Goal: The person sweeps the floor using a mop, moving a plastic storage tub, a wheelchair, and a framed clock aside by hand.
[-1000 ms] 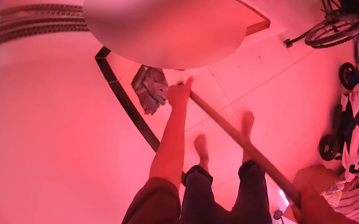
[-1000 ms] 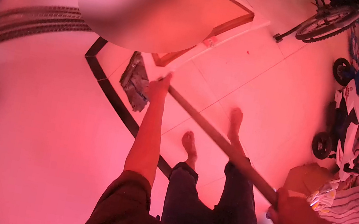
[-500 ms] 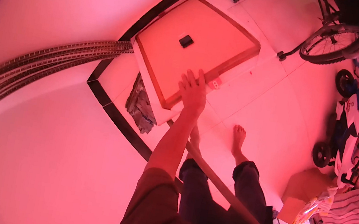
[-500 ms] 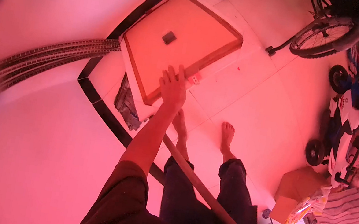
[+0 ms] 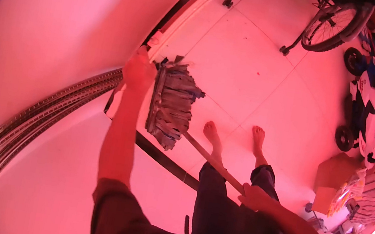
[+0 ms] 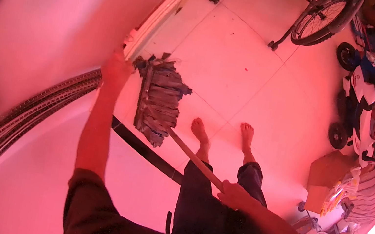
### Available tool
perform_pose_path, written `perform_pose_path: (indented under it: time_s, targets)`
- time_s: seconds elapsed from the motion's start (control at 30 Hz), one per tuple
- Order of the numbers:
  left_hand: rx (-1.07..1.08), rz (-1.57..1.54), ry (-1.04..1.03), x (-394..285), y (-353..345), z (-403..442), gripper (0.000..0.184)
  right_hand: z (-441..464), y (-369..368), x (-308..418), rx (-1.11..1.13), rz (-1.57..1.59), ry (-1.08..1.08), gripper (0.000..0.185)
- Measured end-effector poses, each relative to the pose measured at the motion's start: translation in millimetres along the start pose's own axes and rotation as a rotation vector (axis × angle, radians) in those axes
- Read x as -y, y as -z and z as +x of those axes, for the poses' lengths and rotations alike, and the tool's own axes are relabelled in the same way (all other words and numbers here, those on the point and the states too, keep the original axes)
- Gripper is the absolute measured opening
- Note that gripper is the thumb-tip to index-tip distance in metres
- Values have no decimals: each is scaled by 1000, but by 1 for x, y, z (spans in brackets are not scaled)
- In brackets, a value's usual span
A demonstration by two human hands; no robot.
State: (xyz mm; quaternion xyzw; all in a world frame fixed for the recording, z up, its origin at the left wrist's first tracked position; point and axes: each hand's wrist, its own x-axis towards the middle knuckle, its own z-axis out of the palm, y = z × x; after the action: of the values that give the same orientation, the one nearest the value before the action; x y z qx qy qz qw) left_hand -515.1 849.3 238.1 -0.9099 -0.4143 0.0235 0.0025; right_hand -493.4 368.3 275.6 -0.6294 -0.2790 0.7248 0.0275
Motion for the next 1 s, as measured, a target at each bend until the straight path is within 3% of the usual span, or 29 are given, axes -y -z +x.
perform_pose_path:
  time_s: [0.07,0.13,0.23,0.37,0.57,0.63,0.73,0.83,0.9,1.0]
  targets:
    - [-56,-9,-129,34,3,23,38,-10,-12,-10,-59,-51,47,36]
    - [-30,-31,-125,60,28,38,36,-25,-21,-17,-50,80,-17,39]
    - [27,-132,-136,74,96,40,32,-62,-4,-5,39,212,-161,38]
    - [1,-119,-203,81,190,11,24,-81,-21,-46,-23,195,-75,38]
    - [37,-169,10,55,312,-100,20,-107,2,-78,24,240,-96,35]
    - [51,-158,124,57,334,-127,21,-99,14,-76,-16,211,0,29]
    - [16,-165,184,54,350,-145,22,-102,42,-52,67,268,-52,26]
    - [23,-282,143,61,354,-164,23,-103,33,-55,-2,206,68,26]
    - [102,-256,313,53,365,-188,24,-111,37,-40,15,241,30,26]
    - [94,-192,323,59,359,-249,23,-113,32,-42,41,286,-8,26]
